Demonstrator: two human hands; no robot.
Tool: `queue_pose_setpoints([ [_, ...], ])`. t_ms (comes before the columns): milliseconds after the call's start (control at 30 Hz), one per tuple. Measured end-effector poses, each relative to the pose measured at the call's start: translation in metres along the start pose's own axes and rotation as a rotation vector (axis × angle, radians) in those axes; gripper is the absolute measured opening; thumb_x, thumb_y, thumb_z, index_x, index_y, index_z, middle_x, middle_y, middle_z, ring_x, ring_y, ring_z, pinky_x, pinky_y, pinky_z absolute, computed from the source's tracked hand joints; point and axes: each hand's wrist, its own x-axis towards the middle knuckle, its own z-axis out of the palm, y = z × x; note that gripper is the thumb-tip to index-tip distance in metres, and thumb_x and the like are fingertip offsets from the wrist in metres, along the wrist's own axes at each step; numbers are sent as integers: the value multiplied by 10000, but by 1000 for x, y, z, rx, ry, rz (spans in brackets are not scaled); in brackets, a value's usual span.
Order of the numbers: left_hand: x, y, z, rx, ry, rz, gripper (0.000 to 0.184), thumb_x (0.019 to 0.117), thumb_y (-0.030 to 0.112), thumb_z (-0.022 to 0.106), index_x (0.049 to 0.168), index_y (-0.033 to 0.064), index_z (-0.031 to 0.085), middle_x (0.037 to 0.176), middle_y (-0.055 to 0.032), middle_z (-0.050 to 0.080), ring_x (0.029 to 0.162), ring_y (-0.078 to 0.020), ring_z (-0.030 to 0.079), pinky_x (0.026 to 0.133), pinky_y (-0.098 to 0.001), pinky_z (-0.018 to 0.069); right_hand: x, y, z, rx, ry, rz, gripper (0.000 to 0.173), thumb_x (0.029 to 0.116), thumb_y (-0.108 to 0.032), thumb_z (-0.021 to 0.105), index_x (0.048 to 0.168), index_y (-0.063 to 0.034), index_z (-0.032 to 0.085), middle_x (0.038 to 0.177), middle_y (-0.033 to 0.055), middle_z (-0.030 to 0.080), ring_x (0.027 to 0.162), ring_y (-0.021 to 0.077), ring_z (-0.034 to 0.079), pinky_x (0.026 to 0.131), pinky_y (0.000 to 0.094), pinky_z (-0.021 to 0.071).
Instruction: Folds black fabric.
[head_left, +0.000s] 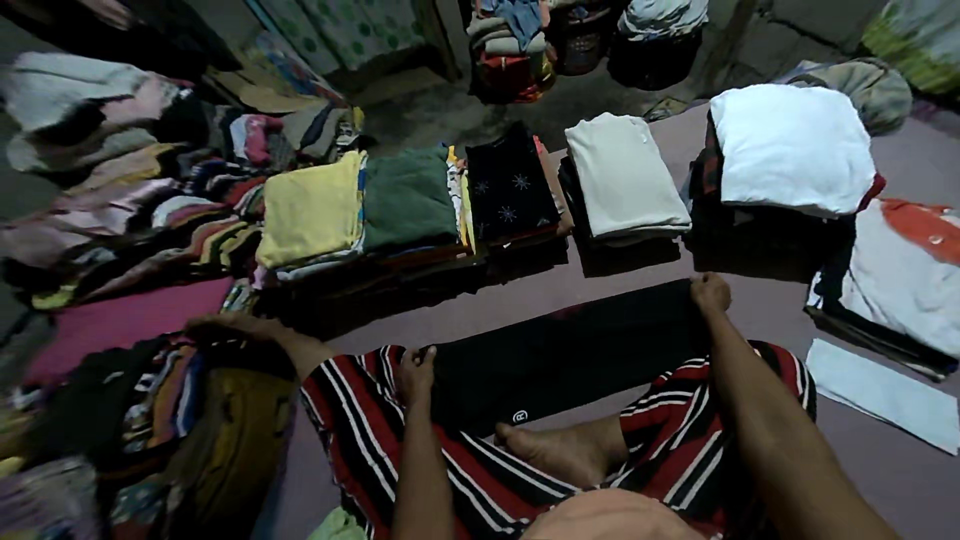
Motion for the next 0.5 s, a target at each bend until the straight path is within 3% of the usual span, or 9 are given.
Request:
queue_pose_setpoints([
  [133,3,2,2,105,-44,27,462,1032,288,626,1328,-67,605,1367,-312,581,1333,-448,520,1135,-594,361,1,1,1,-63,-101,-39,520,1027,-372,618,1355,31,597,1427,304,539,1376,458,479,1108,627,385],
  [200,2,5,4,52,-19,24,406,1046,244,601,1304,-69,619,1369,-305,581,1344,-435,513,1141,-579,356,1,0,3,-109,-135,-74,459,1051,-304,579,1392,3,587,1459,293,518,1395,449,462,1118,630,367],
  [300,-4,15,0,-144,117,51,364,1049,169,583,1297,-96,608,1338,-308,601,1321,-412,538,1137,-533,371,-1,1,-1,17,-39,-166,427,1090,-233,496,1403,52,545,1394,314,570,1332,456,535,1106,597,401],
  [500,22,40,-20,-276,152,199,343,1040,158,588,1256,-107,615,1257,-294,636,1208,-351,603,1074,-468,436,-1,-32,-22,157,65,-245,418,1091,-207,495,1353,115,549,1370,368,553,1337,484,513,1130,588,376],
])
